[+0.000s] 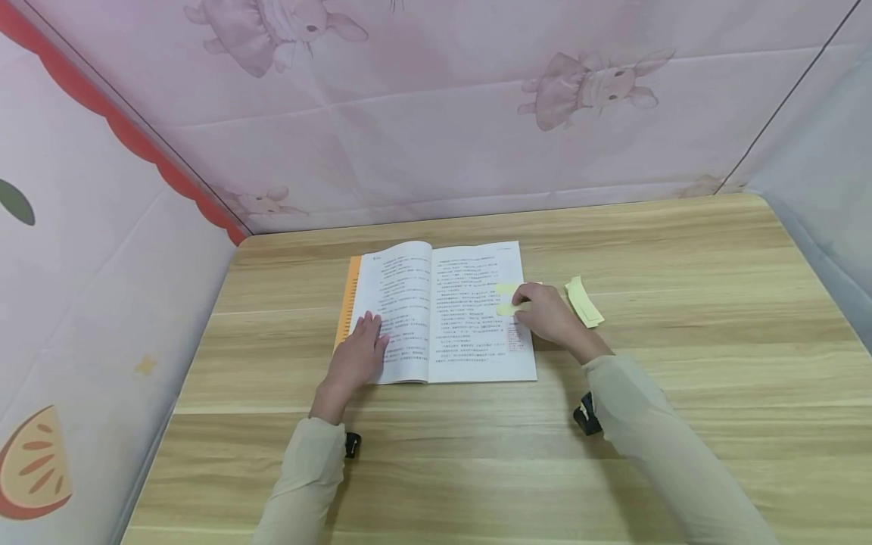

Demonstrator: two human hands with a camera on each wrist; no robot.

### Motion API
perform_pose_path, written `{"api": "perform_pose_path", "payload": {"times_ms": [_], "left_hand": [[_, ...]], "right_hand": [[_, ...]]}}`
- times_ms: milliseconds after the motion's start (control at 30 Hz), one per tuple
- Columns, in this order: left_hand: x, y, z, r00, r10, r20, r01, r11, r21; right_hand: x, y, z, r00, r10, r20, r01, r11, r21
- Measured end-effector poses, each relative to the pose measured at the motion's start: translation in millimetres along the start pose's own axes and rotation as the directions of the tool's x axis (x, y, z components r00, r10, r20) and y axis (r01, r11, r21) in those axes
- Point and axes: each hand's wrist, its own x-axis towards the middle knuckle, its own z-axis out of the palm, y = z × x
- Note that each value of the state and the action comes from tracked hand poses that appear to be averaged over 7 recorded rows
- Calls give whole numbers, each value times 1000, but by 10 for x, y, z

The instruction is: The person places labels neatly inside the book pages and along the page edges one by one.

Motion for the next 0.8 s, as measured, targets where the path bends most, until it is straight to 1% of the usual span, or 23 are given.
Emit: {"api": "perform_pose_path", "payload": {"times_ms": [467,600,800], "left_hand": [[-5,1,-8,1000,0,4,0,1000,10],[-12,6,-18,1000,-2,7,2,1000,2],[-17,15,-32,1000,-7,10,7,1000,-11]], "right_hand": [[19,0,4,1000,-5,11,5,999,-42],[17,-3,8,1000,-13,14,14,997,-73],[14,-7,18,999,-25,39,28,996,-89]]}}
